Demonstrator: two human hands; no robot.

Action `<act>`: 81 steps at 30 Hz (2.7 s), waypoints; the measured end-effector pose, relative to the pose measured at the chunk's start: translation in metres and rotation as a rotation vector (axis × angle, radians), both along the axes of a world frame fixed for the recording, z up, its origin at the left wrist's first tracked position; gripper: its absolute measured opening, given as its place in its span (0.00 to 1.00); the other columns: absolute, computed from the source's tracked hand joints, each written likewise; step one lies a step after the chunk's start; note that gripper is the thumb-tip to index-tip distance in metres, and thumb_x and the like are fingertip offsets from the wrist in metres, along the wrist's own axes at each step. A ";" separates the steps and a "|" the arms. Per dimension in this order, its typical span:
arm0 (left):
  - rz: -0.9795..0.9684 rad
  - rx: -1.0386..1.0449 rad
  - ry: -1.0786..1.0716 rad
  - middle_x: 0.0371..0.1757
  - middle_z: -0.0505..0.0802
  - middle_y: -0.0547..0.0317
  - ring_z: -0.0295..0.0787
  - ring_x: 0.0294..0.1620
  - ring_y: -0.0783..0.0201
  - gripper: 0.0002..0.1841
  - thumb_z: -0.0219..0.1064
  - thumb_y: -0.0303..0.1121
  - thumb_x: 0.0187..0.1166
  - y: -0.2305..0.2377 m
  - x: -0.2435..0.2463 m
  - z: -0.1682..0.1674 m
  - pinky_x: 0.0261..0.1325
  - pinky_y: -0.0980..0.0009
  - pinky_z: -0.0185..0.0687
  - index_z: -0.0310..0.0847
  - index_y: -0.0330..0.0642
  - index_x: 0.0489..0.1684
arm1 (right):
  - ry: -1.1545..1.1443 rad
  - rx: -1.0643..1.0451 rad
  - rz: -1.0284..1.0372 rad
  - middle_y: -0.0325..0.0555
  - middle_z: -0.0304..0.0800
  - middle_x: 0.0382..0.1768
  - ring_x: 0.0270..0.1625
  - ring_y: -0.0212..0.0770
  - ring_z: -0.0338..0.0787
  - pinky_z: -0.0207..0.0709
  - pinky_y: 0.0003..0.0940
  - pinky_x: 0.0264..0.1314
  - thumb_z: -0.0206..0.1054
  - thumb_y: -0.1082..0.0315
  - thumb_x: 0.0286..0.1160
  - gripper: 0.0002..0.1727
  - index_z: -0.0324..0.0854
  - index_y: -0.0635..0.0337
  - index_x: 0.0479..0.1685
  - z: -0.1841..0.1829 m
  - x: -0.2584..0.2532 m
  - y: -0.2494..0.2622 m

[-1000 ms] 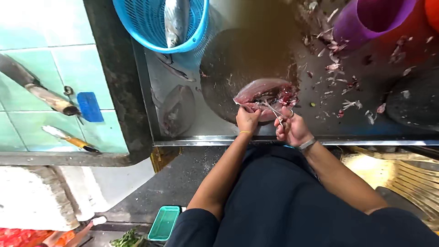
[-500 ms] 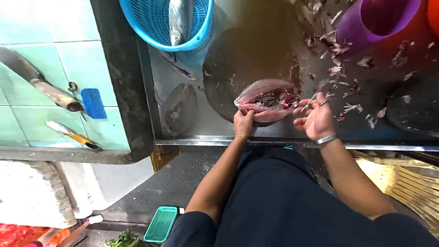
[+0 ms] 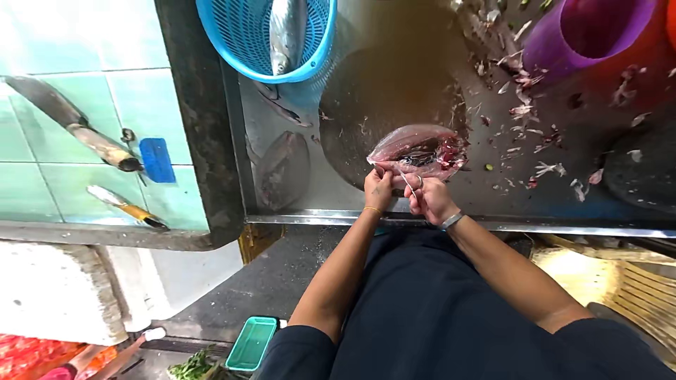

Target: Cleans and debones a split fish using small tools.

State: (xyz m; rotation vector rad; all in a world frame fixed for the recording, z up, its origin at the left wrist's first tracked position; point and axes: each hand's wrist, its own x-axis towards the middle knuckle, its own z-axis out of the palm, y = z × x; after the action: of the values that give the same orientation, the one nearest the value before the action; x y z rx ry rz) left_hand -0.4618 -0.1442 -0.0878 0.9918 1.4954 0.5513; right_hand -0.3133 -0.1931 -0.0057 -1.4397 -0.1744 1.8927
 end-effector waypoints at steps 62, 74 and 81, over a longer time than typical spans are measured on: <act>0.070 0.055 -0.086 0.41 0.96 0.47 0.97 0.39 0.60 0.11 0.64 0.27 0.83 0.018 -0.029 0.002 0.49 0.58 0.96 0.87 0.29 0.53 | 0.175 0.149 0.195 0.44 0.93 0.31 0.33 0.46 0.95 0.92 0.50 0.39 0.28 0.33 0.89 0.38 0.81 0.46 0.57 0.014 0.005 0.003; 0.037 0.024 -0.010 0.41 0.96 0.49 0.97 0.38 0.61 0.12 0.61 0.29 0.86 0.017 -0.031 0.000 0.49 0.58 0.96 0.88 0.33 0.56 | -0.588 0.621 0.345 0.38 0.88 0.22 0.19 0.35 0.85 0.83 0.35 0.22 0.70 0.54 0.79 0.14 0.89 0.55 0.37 0.042 0.008 -0.001; 0.124 -0.034 -0.137 0.41 0.95 0.46 0.96 0.39 0.60 0.11 0.63 0.25 0.81 0.016 -0.026 0.005 0.50 0.59 0.95 0.85 0.29 0.55 | 0.186 0.158 0.231 0.45 0.94 0.29 0.34 0.47 0.97 0.93 0.50 0.46 0.26 0.38 0.92 0.39 0.81 0.52 0.54 0.002 -0.003 0.004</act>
State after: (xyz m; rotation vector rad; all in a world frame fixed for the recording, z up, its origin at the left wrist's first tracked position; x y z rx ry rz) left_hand -0.4883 -0.1281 -0.0827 0.8231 1.4450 0.6672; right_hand -0.3161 -0.1890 -0.0036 -1.1720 -0.4062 2.1347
